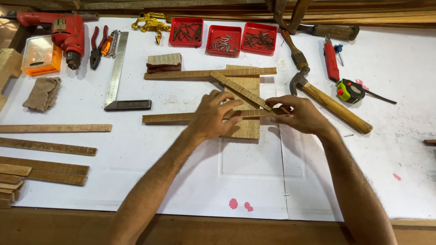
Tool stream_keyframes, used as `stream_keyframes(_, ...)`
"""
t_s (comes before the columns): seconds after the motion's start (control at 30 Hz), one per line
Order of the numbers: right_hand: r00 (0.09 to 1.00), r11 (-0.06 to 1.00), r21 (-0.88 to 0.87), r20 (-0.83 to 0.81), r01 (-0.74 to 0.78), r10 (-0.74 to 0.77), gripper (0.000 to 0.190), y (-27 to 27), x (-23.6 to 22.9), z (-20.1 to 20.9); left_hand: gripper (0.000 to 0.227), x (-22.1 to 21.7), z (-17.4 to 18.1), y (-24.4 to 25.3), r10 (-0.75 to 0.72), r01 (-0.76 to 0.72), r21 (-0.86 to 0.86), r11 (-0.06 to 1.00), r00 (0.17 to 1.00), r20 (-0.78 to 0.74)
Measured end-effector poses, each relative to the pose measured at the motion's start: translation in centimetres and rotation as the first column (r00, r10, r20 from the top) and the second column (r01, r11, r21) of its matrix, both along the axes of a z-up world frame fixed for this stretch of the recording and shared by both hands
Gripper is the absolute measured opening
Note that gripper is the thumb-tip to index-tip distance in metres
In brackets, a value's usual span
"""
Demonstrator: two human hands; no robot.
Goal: The person selects thin wooden strips and a small board from a stack, measures a strip with a tape measure, marks it with a pencil, and arranges the strips diagonally across the board on the workbench. They then hammer nails through the strips to fasten a braced frame, pressing pieces aligned by hand while hammering.
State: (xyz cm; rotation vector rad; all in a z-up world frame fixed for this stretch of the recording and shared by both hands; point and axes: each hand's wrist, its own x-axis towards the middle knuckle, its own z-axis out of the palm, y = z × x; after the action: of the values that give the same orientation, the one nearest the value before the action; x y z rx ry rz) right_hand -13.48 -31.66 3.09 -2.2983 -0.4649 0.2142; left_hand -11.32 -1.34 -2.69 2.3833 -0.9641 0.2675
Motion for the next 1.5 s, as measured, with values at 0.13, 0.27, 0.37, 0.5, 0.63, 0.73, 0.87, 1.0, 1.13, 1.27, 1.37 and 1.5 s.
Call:
stream_keyframes(0.13,0.998,0.999,-0.025,0.054,0.032,-0.03,0.045,-0.4,0.4,-2.2,0.06,1.0,-0.2,-5.1,-0.043,0.045,-0.014,0.999,0.992,0.117)
stream_keyframes(0.27,0.994,0.997,-0.004,0.075,0.076,-0.076,0.041,-0.8,0.6,-3.0,0.06,1.4,0.4,-6.9,-0.044,0.042,0.038,0.998,0.997,0.056)
stream_keyframes(0.37,0.99,0.995,0.01,0.102,0.095,-0.095,0.037,-1.2,1.0,-3.7,0.049,1.9,-0.5,-7.3,-0.068,0.067,0.029,0.997,0.997,0.033)
stream_keyframes(0.5,0.991,0.996,0.03,0.103,0.087,-0.09,0.031,-1.4,1.3,-3.7,0.041,2.4,-0.7,-7.8,-0.087,0.088,-0.026,0.996,0.995,0.052)
stream_keyframes(0.63,0.987,0.989,0.077,0.093,0.123,-0.13,0.033,-1.6,1.2,-3.6,0.042,2.6,-0.9,-8.0,-0.083,0.085,-0.04,0.996,0.995,0.05)
stream_keyframes(0.73,0.983,0.993,0.057,0.145,0.103,-0.11,0.035,-1.7,1.3,-3.5,0.044,2.7,-1.1,-8.1,-0.058,0.061,-0.053,0.997,0.997,0.048)
stream_keyframes(0.87,0.982,0.992,-0.027,0.148,0.125,-0.119,0.031,-2.2,1.4,-3.7,0.048,2.7,-0.9,-8.1,-0.011,0.015,-0.079,0.997,0.998,0.057)
stream_keyframes(1.0,0.983,0.996,-0.036,0.164,0.087,-0.08,0.032,-2.3,1.5,-4.1,0.048,2.8,-0.9,-8.0,-0.013,0.016,-0.067,0.998,0.999,0.037)
stream_keyframes(1.13,0.983,0.998,-0.015,0.17,0.068,-0.064,0.033,-2.2,1.5,-4.3,0.048,2.7,-0.8,-7.8,-0.023,0.027,-0.065,0.998,0.998,0.063)
stream_keyframes(1.27,0.988,0.995,-0.006,0.114,0.104,-0.103,0.033,-1.7,1.4,-3.8,0.052,2.5,-0.6,-7.8,-0.01,0.013,-0.04,0.999,0.997,0.074)
stream_keyframes(1.37,0.989,0.991,-0.012,0.073,0.132,-0.131,0.033,-1.6,1.3,-3.8,0.051,2.5,-0.9,-7.9,-0.001,0.004,-0.04,0.999,0.997,0.075)
stream_keyframes(1.5,0.989,0.991,0.037,0.071,0.129,-0.132,0.032,-2.0,1.4,-4.1,0.055,2.5,-0.5,-7.9,-0.007,0.007,0.001,1.0,0.999,0.043)
